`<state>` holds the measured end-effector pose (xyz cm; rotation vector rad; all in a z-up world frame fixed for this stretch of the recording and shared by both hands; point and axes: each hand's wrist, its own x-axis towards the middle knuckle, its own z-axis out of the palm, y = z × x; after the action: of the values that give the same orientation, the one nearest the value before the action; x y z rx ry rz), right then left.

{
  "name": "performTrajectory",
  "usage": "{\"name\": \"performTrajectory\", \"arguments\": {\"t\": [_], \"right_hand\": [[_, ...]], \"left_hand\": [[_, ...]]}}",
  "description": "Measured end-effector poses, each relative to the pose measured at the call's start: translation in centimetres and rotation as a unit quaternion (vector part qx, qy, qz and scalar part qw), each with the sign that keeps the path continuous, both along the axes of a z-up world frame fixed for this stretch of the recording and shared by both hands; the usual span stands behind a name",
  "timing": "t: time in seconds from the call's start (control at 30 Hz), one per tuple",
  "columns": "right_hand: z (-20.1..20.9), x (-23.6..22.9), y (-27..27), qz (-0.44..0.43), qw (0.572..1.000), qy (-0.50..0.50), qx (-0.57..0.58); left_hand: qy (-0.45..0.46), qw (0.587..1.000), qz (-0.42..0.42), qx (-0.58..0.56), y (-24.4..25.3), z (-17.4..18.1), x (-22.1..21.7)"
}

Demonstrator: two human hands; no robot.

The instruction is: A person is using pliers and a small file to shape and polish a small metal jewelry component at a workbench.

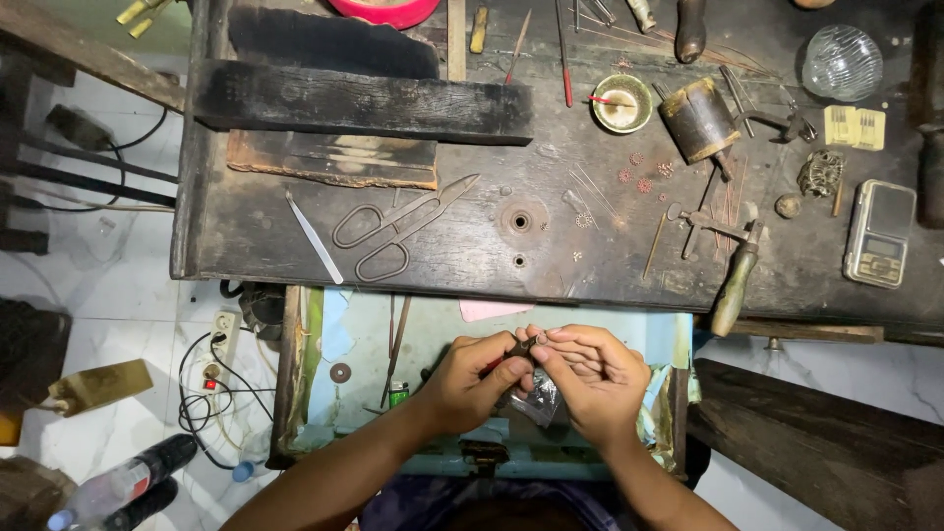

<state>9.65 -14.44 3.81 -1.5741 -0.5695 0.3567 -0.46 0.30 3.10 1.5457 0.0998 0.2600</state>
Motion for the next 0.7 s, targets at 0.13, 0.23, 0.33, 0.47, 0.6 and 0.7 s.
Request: {"name": "performTrajectory", "arguments": {"t": [0.13, 0.23, 0.33, 0.47, 0.6, 0.7], "right_hand": [[-0.4, 0.0, 0.0, -0.011, 1.0, -0.01, 0.001], [-0.5, -0.1, 0.0, -0.015, 1.0, 0.006, 0.003], [-0.5, -0.2, 0.0, -0.021, 0.999, 0.024, 0.003], [-0.8, -0.3, 0.2, -0.048, 0.996, 0.081, -0.01], [-1.5, -0.1, 0.5, -0.086, 0.985, 0.146, -0.035], [-1.8, 0.0, 0.4, -0.082, 0.985, 0.145, -0.044]], "left_hand": [[-0.009, 0.999, -0.017, -0.048, 0.0, 0.3, 0.2], [-0.016, 1.0, -0.01, -0.017, 0.0, 0.3, 0.3], [-0.025, 1.0, -0.005, -0.002, 0.1, 0.3, 0.3], [-0.008, 1.0, -0.004, 0.005, -0.1, -0.1, 0.4], [0.035, 0.999, 0.005, 0.018, -0.1, -0.4, 0.2], [0.042, 0.999, -0.003, 0.002, -0.2, -0.3, 0.3]]}}
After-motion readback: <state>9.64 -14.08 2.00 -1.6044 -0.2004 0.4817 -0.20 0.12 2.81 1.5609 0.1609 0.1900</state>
